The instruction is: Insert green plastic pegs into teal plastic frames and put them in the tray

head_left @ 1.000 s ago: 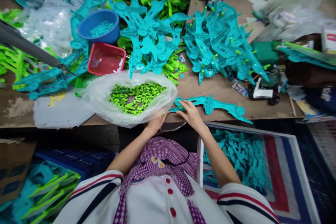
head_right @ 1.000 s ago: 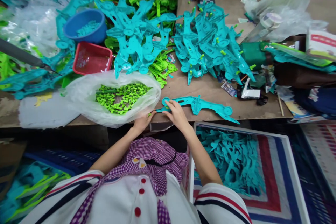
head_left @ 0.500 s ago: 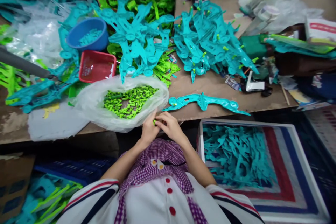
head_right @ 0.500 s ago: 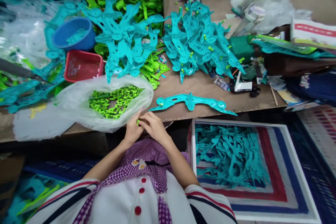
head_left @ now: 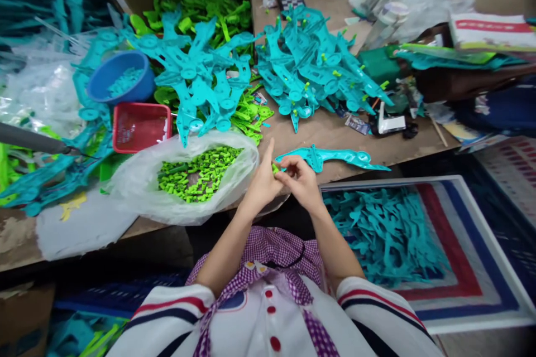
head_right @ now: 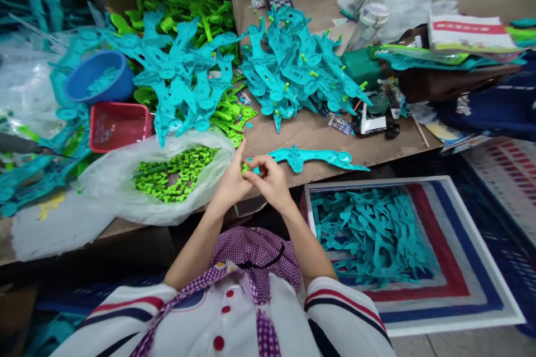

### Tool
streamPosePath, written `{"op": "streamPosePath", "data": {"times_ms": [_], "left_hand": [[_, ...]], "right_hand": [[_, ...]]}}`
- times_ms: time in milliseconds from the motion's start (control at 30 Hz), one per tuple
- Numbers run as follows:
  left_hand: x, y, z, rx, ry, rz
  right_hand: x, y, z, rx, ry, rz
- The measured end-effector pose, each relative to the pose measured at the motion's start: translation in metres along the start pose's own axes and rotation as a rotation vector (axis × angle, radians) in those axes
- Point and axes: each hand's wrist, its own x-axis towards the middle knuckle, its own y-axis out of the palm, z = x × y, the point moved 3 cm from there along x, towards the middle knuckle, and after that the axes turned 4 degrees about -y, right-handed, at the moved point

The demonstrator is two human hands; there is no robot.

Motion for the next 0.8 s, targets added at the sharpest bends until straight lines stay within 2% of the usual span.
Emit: {"op": "streamPosePath", "data": {"times_ms": [100, 167, 267, 333, 400, 500, 567, 633, 733, 800], "left_hand": [[0.02, 0.011, -0.009, -0.032, 0.043, 0.001], [0.027, 0.02, -0.01, -0.02, 0.058, -0.018], [0.039, 0.043, -0.015, 0.071, 0.144, -0.016], [0.051, 0.065, -0.017, 0.204, 0.22, 0.038], [0.066, 0.086, -0.014, 0.363, 0.23, 0.119], [0.078, 0.102, 0.002, 0.542, 0.172, 0.207], [0.076, 0.101, 0.014, 0.594, 0.149, 0.217], [0.071, 0.094, 0.026, 0.619, 0.121, 0.183], [0.064, 0.082, 0.037, 0.639, 0.09, 0.118], [0.064, 0.079, 0.042, 0.637, 0.091, 0.102]], "right_hand": [[0.008, -0.025, 0.001, 0.012, 0.029, -0.104], [0.01, -0.051, -0.004, 0.04, 0.028, -0.217], [0.012, -0.101, -0.029, 0.092, 0.062, -0.485], [0.013, -0.133, -0.051, 0.082, 0.136, -0.58], [0.011, -0.163, -0.066, 0.017, 0.217, -0.596], [-0.002, -0.2, -0.065, -0.183, 0.221, -0.606], [-0.011, -0.219, -0.059, -0.314, 0.177, -0.56], [-0.015, -0.232, -0.064, -0.398, 0.181, -0.479], [-0.014, -0.242, -0.09, -0.514, 0.252, -0.369], [-0.011, -0.242, -0.107, -0.608, 0.239, -0.294]]}}
